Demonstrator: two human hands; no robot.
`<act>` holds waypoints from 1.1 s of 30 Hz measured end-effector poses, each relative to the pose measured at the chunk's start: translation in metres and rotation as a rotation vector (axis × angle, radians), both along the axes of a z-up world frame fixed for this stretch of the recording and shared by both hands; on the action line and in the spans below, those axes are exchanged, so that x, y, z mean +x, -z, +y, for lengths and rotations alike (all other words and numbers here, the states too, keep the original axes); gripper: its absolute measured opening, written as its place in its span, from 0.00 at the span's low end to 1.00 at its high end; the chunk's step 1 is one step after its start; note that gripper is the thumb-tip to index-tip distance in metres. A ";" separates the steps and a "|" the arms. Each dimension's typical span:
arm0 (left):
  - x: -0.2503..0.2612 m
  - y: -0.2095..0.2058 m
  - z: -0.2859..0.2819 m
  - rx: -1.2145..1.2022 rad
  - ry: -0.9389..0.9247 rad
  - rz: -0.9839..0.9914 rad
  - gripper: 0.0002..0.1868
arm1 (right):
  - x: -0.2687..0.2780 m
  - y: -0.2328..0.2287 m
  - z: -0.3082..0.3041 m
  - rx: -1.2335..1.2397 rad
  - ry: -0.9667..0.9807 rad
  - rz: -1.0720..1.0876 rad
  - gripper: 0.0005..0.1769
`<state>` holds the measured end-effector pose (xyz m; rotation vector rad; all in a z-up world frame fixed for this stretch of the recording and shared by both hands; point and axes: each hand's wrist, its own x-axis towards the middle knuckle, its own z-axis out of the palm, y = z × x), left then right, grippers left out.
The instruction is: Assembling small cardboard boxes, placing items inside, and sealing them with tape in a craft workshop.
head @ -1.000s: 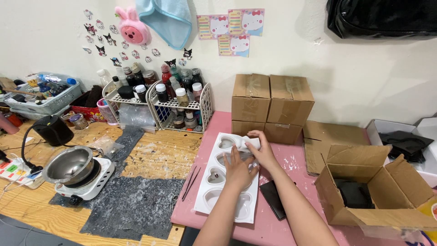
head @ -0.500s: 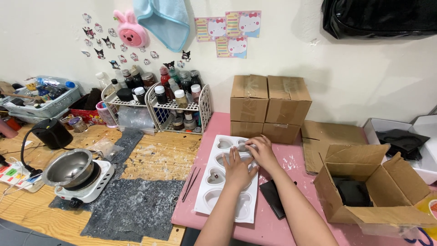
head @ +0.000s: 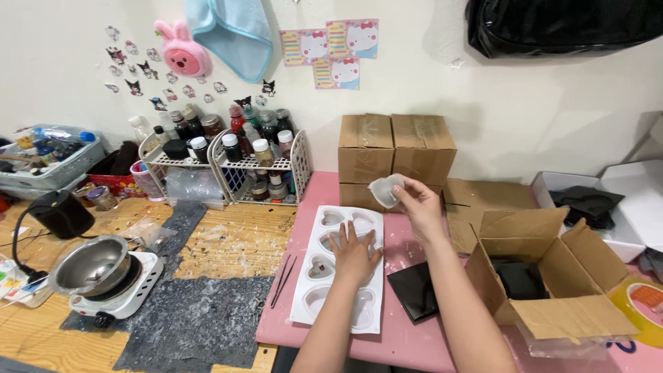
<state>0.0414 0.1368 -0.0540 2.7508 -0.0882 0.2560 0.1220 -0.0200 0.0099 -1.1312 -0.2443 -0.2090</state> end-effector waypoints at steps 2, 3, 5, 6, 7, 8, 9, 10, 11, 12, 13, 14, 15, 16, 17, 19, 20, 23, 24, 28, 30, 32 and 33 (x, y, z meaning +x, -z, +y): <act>0.014 0.026 0.006 -0.080 0.113 -0.181 0.30 | -0.041 -0.029 -0.011 0.026 -0.044 0.023 0.14; 0.021 0.040 0.008 -0.161 0.214 -0.363 0.29 | -0.062 -0.043 -0.017 0.054 -0.094 0.048 0.13; -0.007 0.006 -0.003 -0.134 0.344 -0.156 0.30 | -0.097 -0.023 -0.037 -0.045 -0.048 0.037 0.11; -0.016 -0.014 -0.007 -0.094 0.471 0.031 0.30 | -0.112 -0.015 -0.046 -0.141 -0.012 0.011 0.10; -0.038 -0.026 -0.019 -0.096 0.481 0.030 0.30 | -0.126 -0.001 -0.055 -0.144 -0.003 0.012 0.10; -0.058 -0.039 -0.031 -0.079 0.486 0.024 0.41 | -0.140 0.013 -0.064 -0.225 0.056 0.022 0.09; -0.079 -0.051 -0.043 -0.056 0.490 0.015 0.54 | -0.154 0.027 -0.073 -0.305 0.115 0.033 0.08; -0.075 -0.035 -0.048 -0.057 0.497 0.012 0.54 | -0.165 0.032 -0.078 -0.307 0.122 0.032 0.08; -0.070 -0.019 -0.053 0.029 0.448 -0.008 0.53 | -0.175 0.037 -0.083 -0.212 0.133 0.033 0.07; -0.069 -0.001 -0.057 0.112 0.392 -0.023 0.52 | -0.188 0.043 -0.086 -0.118 0.137 0.038 0.06; -0.072 -0.004 -0.058 0.109 0.394 -0.021 0.52 | -0.196 0.054 -0.094 -0.121 0.138 0.041 0.06; -0.073 -0.008 -0.057 0.066 0.388 0.002 0.43 | -0.201 0.064 -0.101 -0.108 0.162 0.053 0.06; -0.073 -0.013 -0.057 0.024 0.383 0.026 0.35 | -0.206 0.074 -0.108 -0.094 0.185 0.064 0.05; -0.069 -0.009 -0.057 0.028 0.384 0.022 0.35 | -0.210 0.074 -0.110 -0.092 0.187 0.060 0.05; -0.065 -0.006 -0.058 0.037 0.366 0.015 0.26 | -0.214 0.074 -0.112 -0.125 0.202 0.004 0.05; -0.064 -0.005 -0.056 0.050 0.350 0.015 0.18 | -0.221 0.075 -0.115 -0.155 0.220 -0.046 0.06; -0.063 -0.010 -0.054 0.039 0.358 -0.064 0.15 | -0.221 0.075 -0.117 -0.183 0.254 -0.014 0.06; -0.077 -0.039 -0.049 -0.038 0.404 -0.198 0.13 | -0.219 0.075 -0.119 -0.194 0.271 -0.011 0.06; -0.083 -0.051 -0.049 -0.109 0.439 -0.255 0.15 | -0.217 0.074 -0.121 -0.181 0.255 -0.042 0.05; -0.098 -0.076 -0.040 -0.331 0.538 -0.026 0.18 | -0.217 0.049 -0.115 -0.202 0.233 -0.118 0.05; -0.097 -0.073 -0.039 -0.263 0.613 0.023 0.14 | -0.212 0.047 -0.116 -0.357 0.147 -0.078 0.05; -0.091 -0.068 -0.037 -0.221 0.632 0.014 0.10 | -0.206 0.041 -0.113 -0.360 0.088 -0.035 0.04; -0.088 -0.066 -0.036 -0.178 0.652 0.001 0.08 | -0.204 0.038 -0.111 -0.363 0.031 0.005 0.04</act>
